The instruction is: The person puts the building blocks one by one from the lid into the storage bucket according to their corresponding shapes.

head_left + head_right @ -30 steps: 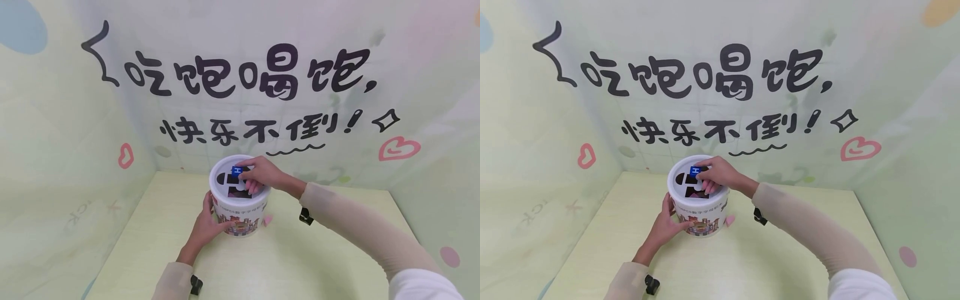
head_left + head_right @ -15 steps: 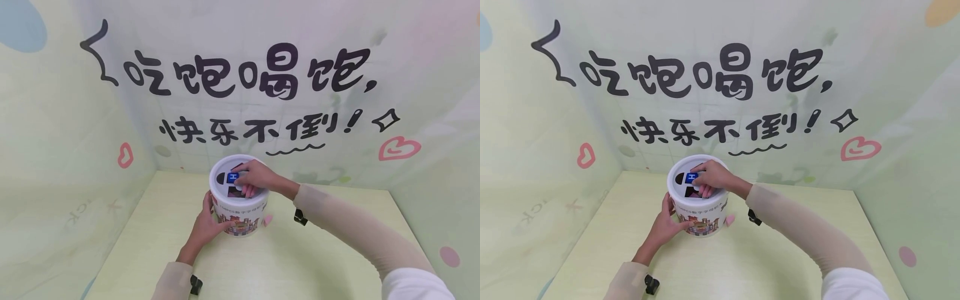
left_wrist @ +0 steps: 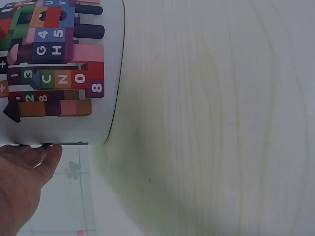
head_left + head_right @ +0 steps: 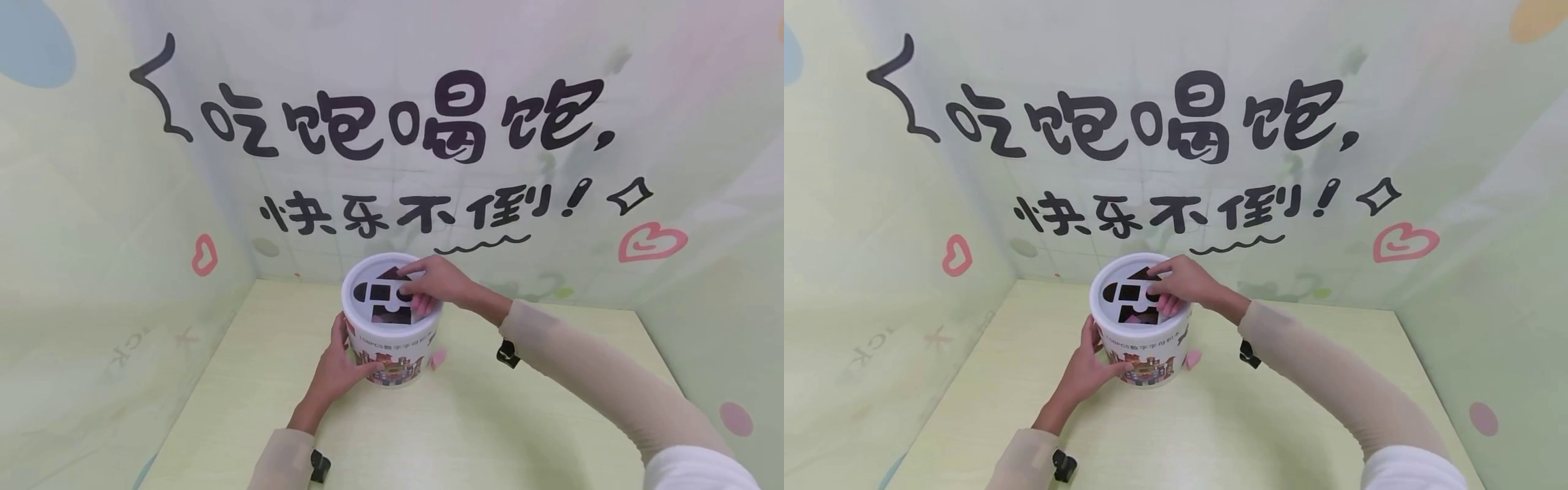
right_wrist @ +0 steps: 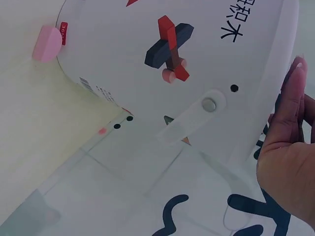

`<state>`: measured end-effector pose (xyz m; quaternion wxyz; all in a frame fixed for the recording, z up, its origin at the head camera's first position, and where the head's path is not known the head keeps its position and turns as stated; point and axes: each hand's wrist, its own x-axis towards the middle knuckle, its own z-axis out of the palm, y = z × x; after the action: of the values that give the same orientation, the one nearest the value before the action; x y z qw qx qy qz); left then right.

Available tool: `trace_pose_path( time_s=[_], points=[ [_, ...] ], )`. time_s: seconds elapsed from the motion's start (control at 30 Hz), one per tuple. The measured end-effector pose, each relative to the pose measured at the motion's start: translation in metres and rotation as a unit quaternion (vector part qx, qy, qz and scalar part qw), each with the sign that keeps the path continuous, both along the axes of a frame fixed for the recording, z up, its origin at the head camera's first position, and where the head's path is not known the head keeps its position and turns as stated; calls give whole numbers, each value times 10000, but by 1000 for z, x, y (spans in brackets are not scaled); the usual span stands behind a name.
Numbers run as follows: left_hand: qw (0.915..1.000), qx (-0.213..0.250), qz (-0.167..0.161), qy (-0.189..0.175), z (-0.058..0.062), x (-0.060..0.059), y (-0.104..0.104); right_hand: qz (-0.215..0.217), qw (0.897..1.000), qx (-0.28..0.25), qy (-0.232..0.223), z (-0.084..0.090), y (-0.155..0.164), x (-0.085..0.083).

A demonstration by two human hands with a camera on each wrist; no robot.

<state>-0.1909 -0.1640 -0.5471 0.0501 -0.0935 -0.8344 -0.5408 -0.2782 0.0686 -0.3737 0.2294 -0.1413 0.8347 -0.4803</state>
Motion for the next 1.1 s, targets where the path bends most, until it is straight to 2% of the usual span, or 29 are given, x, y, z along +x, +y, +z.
trace_pose_path(
  time_s=[0.67,0.83,1.1],
  points=[
    [10000,33,-8,61,0,1,0,-688,9969,-378,-28,-7,69,4],
    [9999,19,7,110,-2,-1,0,-871,9951,-451,-127,-12,82,5],
    [10000,-28,30,84,1,0,0,-1082,9921,-547,-311,-26,93,8]
  ],
)
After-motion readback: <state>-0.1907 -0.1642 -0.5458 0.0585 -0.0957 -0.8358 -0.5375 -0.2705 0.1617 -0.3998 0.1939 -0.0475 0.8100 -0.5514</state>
